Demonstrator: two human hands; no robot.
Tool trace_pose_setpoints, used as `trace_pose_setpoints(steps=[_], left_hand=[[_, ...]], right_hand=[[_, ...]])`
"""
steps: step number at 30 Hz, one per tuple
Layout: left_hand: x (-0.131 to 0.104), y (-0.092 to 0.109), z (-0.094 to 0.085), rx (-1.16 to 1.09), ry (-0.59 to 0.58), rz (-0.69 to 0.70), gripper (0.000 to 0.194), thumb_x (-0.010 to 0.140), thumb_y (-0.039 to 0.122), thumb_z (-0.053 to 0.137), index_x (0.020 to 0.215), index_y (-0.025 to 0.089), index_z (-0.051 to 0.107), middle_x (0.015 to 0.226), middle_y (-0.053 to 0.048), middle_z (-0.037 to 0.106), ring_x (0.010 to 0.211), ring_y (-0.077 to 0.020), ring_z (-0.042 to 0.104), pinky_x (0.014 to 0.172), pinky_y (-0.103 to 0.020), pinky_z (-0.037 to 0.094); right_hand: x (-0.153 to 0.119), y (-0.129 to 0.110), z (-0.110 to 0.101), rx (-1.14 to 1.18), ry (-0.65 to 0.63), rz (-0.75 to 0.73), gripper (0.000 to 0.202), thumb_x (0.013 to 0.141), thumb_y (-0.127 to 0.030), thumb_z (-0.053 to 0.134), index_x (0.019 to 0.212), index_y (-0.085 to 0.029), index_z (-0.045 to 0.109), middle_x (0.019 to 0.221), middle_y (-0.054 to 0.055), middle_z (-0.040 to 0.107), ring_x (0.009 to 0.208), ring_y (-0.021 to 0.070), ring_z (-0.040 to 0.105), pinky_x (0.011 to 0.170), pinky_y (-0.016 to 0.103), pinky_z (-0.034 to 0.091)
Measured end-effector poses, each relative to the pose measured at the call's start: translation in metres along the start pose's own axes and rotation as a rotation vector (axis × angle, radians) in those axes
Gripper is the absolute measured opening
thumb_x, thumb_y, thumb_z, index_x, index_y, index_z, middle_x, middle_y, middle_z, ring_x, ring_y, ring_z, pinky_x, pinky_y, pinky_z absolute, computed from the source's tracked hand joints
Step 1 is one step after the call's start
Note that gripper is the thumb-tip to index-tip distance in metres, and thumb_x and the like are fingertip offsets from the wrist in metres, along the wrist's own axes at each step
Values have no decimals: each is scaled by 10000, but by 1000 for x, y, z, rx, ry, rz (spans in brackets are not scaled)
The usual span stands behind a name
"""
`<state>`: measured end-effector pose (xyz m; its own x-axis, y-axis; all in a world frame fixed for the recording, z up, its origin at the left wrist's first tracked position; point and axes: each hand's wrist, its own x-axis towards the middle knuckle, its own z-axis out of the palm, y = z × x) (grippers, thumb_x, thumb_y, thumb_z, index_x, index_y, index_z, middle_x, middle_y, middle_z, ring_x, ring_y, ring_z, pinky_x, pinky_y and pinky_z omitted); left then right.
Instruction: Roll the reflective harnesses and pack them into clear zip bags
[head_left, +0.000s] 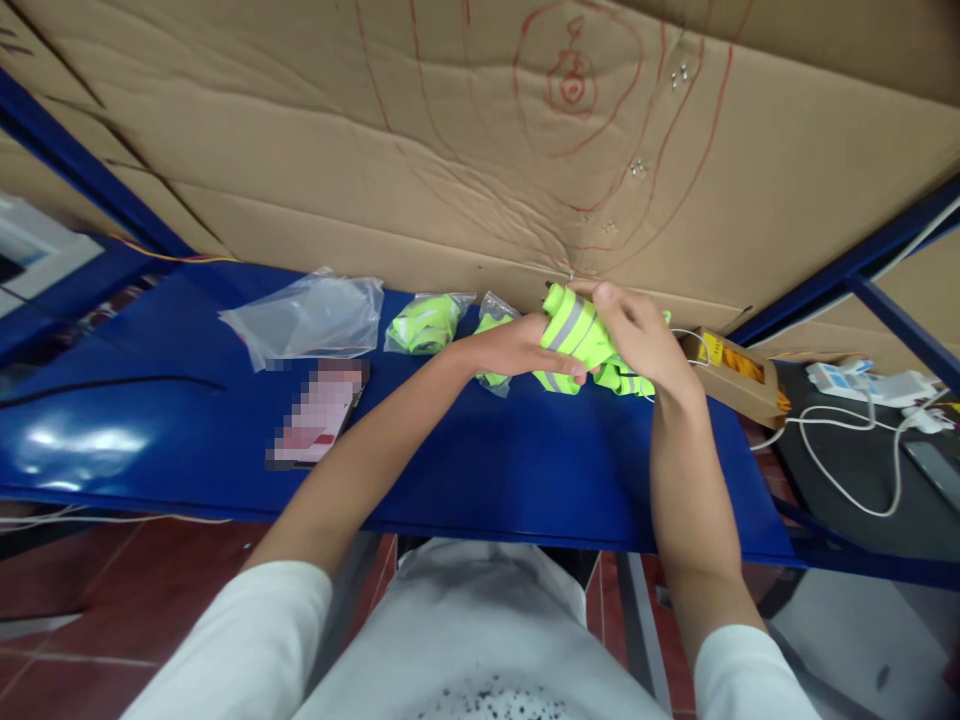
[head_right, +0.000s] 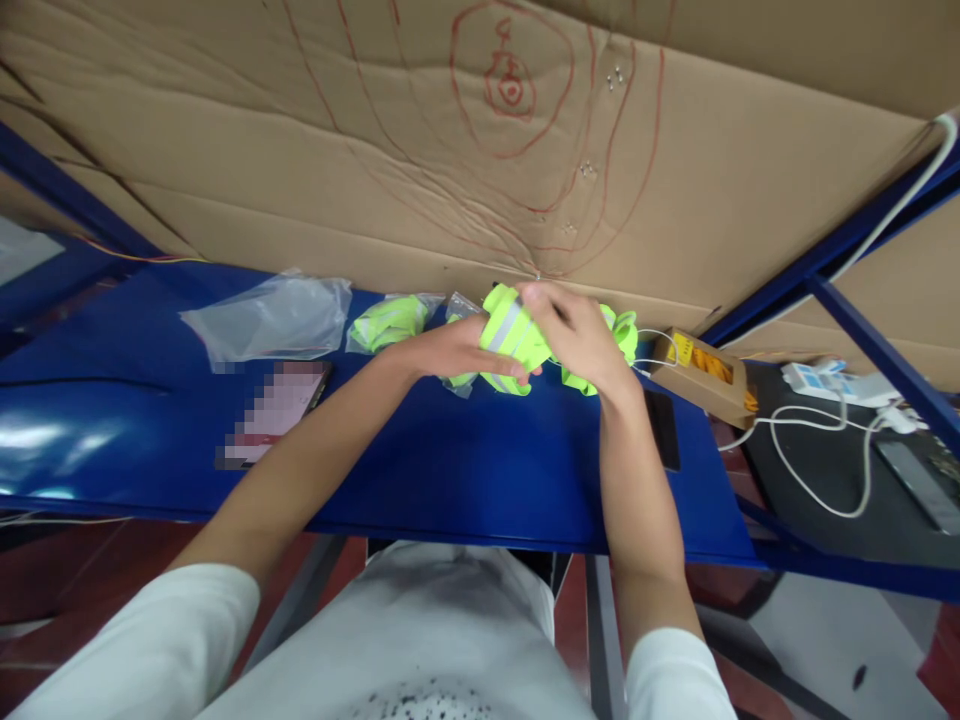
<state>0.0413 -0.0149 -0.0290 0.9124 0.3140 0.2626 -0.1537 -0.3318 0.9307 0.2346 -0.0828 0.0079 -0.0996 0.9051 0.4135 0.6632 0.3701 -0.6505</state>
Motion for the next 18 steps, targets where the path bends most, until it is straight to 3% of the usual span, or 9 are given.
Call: trace_pose_setpoints(steps=[2, 5, 8, 12, 16, 18], left_hand=[[-1, 2, -1, 37, 9, 33, 283, 872, 426, 791, 950, 154, 785, 972, -95, 796, 928, -237, 755, 831, -324, 585], [-2, 0, -2, 27, 39, -4, 271, 850, 409, 820, 918, 149, 782, 927, -90, 794, 895, -226, 751, 778, -300, 577], [-2, -10, 0, -176, 67, -88, 322, 814, 426, 855, 925, 137, 766, 894, -91, 781, 862, -219, 748, 776, -319, 588], [0, -25, 4, -488, 4, -168, 440, 693, 400, 954, 963, 120, 749, 887, -98, 770, 841, -221, 748, 827, -369, 607], [4, -29, 8, -474, 18, -225, 456, 761, 448, 913, 1019, 114, 740, 859, -85, 766, 797, -184, 748, 827, -344, 606], [3, -26, 8, -409, -33, -248, 463, 813, 526, 853, 971, 106, 737, 785, -85, 755, 700, -177, 732, 738, -329, 603]], right_hand=[[-3, -6, 0, -61, -133, 7, 632, 886, -721, 638, 1289, -238, 706, 1218, 67, 750, 1113, 302, 698, 943, 423, 550], [-4, -7, 6, -109, -173, 20, 748, 769, -687, 783, 1346, -225, 668, 1244, 75, 742, 1133, 331, 695, 931, 435, 559], [-1, -6, 12, -92, -123, 20, 639, 814, -621, 769, 1300, -213, 691, 1119, 56, 773, 1010, 296, 726, 892, 422, 566], [1, -5, 13, -47, -58, 29, 532, 845, -581, 756, 1232, -218, 718, 1003, 36, 777, 921, 267, 732, 863, 409, 573], [3, -2, 7, 164, 124, 175, 478, 874, -647, 699, 1046, -205, 757, 981, 62, 786, 918, 280, 739, 831, 413, 602], [3, -1, 3, 319, 102, 242, 488, 838, -663, 734, 982, -198, 770, 982, 70, 795, 935, 302, 752, 837, 435, 619]])
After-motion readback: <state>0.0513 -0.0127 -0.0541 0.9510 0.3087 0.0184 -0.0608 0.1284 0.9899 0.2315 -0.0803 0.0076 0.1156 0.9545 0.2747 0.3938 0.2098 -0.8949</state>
